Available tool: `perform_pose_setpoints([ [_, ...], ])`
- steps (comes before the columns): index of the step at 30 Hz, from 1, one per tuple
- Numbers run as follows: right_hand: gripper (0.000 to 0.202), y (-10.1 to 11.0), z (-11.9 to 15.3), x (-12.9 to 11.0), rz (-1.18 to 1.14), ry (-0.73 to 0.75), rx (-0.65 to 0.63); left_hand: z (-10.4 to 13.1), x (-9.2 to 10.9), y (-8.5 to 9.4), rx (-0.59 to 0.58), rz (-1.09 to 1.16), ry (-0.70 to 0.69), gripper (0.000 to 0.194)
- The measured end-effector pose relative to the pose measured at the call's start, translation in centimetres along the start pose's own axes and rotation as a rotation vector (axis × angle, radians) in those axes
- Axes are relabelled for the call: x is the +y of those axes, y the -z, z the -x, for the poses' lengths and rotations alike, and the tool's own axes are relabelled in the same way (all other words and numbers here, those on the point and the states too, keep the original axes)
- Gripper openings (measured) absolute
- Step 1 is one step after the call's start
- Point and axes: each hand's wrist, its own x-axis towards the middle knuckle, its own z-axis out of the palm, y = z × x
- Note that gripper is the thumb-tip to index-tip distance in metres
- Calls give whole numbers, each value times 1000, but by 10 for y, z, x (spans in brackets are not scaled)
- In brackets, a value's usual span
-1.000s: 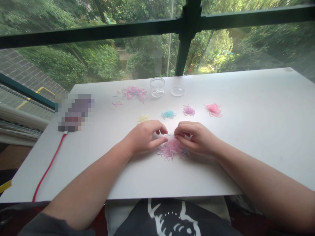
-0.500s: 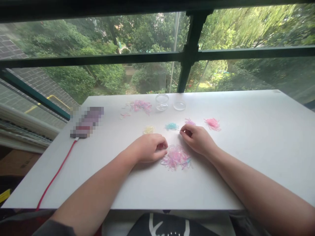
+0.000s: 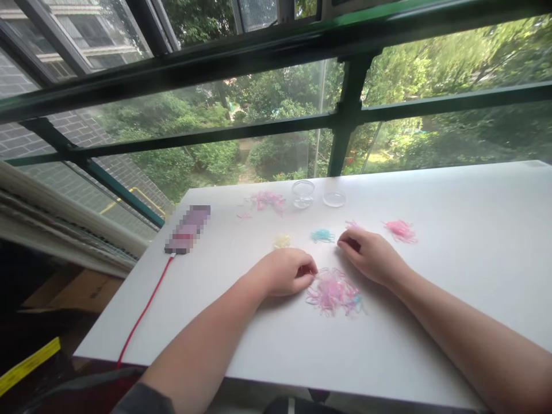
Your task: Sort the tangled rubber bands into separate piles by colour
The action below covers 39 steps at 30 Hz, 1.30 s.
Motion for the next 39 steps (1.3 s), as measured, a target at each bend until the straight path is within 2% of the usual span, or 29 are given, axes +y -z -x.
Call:
perform_pose_setpoints([
  [5,18,8,9,4,-83,49,-82,1,1,1,-6,15,21,15],
  [10,17,23,16,0,-24,191,-336,2,1,1,12,11,6,22],
  [14,20,31,18,-5,-16,280,-428,1,0,0,16,-21,-4,26],
  [27,13,20,19,-14,32,245,-387,-3,-2,-5,68,-41,-37,14],
  [39,7,20,19,-11,21,223,-361,-4,0,-4,105,-16,-38,12],
])
